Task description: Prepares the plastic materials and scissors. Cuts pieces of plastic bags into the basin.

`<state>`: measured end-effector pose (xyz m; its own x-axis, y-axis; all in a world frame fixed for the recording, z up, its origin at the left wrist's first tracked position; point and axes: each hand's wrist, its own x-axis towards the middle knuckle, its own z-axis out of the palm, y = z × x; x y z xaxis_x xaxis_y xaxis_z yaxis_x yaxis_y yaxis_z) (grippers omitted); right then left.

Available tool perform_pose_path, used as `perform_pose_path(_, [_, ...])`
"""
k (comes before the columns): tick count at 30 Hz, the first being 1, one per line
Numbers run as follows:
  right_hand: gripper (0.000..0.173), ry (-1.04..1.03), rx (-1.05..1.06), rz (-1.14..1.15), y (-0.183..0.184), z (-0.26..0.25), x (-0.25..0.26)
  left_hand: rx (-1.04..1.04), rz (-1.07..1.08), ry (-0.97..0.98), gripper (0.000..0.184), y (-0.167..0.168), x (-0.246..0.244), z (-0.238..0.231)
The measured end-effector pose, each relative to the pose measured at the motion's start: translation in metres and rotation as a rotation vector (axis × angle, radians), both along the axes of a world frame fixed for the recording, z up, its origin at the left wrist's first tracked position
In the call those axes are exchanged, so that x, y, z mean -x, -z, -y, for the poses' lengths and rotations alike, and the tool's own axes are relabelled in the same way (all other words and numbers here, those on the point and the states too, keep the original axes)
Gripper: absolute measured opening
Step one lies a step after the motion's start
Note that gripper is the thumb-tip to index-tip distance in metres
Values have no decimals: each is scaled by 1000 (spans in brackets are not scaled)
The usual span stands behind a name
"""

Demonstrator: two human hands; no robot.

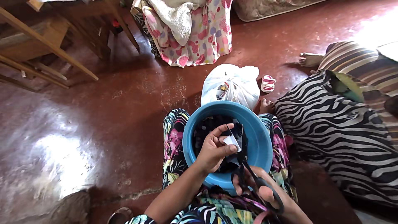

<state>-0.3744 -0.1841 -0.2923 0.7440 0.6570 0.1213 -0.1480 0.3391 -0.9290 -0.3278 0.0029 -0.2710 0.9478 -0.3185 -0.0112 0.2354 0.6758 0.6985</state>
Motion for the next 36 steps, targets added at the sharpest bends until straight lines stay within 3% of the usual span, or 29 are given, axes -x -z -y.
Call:
perform_pose_path(4, [63,26,-14,-17,1,-1,2,0,-5,28,64,0,1,2])
perform_pose_path(10, [41,79,-91,-110,-4,-3,3,-11,-17,16,64,0,2,3])
perform_pose_path(16, [32,113,-88,-155,-6,-2,2,-38,-56,-6,60,-1,1,0])
perform_pose_path(23, [47,42,-123,-141,0,3,-2,-97,-47,45,63,-3,2,2])
perform_pose_path(30, [35,162,-112,-138,-6,3,-4,-218,-48,82,64,-8,0,-1])
perform_pose_path(36, [47,68,158,-55,-9,33,-4,-416,28,-29,58,-28,-24,-35])
